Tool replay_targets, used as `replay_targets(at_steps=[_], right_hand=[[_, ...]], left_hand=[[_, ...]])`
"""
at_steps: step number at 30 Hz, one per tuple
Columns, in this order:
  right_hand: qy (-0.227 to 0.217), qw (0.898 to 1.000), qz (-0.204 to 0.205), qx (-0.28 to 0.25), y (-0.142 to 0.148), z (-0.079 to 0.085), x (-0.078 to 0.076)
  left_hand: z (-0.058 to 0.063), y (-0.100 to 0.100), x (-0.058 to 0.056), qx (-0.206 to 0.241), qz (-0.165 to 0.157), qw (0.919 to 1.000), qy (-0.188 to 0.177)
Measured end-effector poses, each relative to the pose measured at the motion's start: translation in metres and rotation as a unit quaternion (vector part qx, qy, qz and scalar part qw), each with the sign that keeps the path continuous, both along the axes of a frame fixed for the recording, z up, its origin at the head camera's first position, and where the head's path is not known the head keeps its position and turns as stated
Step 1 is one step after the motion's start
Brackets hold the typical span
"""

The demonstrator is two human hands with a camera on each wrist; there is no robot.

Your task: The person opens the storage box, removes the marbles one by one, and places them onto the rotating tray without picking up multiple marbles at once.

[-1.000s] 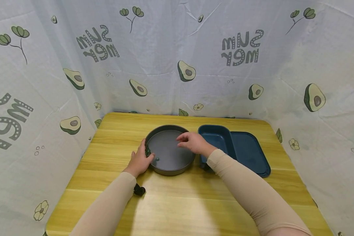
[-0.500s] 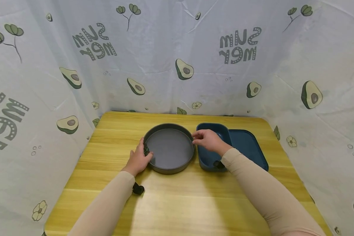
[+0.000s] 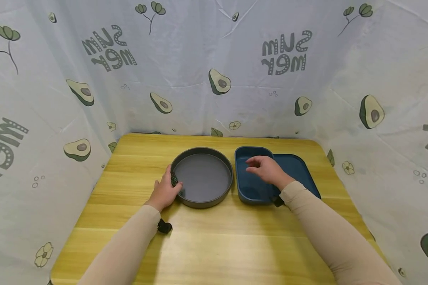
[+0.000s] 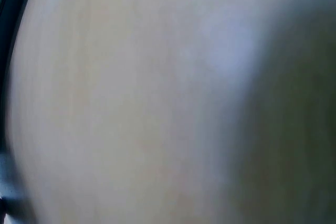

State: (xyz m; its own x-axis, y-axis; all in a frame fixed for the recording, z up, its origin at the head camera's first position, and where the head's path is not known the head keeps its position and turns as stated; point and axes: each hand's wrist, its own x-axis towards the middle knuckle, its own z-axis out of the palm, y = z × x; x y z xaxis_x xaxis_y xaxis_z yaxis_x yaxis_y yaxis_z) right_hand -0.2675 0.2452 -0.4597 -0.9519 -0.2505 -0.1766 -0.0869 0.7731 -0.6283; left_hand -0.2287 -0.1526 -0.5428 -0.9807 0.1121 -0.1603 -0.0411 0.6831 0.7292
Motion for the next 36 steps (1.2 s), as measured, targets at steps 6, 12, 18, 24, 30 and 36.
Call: replay_targets(at_steps=[6,12,18,24,30,36], right_hand=[[0.003,1.0,-0.003,0.011,0.01,-0.001,0.003],[-0.002,1.0,-0.008,0.012,0.02,-0.002,0.007],[-0.004,1.0,-0.012,0.016,0.027,-0.005,0.01],[-0.004,0.999,-0.013,0.03,0.031,-0.005,0.016],[0.008,0.998,-0.026,0.049,0.037,0.007,0.015],[0.042,0.997,-0.014,0.069,0.039,0.015,0.015]], left_hand=[[-0.003,-0.002,0.0,0.0,0.0,1.0,-0.002],[0.0,-0.002,0.001,0.005,0.001,1.0,0.004],[0.004,-0.002,0.0,-0.002,-0.004,1.0,0.006],[0.009,-0.006,0.002,-0.006,-0.01,0.9999,-0.002],[0.024,-0.009,-0.011,0.0,-0.014,0.9999,0.001],[0.043,-0.014,-0.023,-0.019,-0.033,0.9989,0.027]])
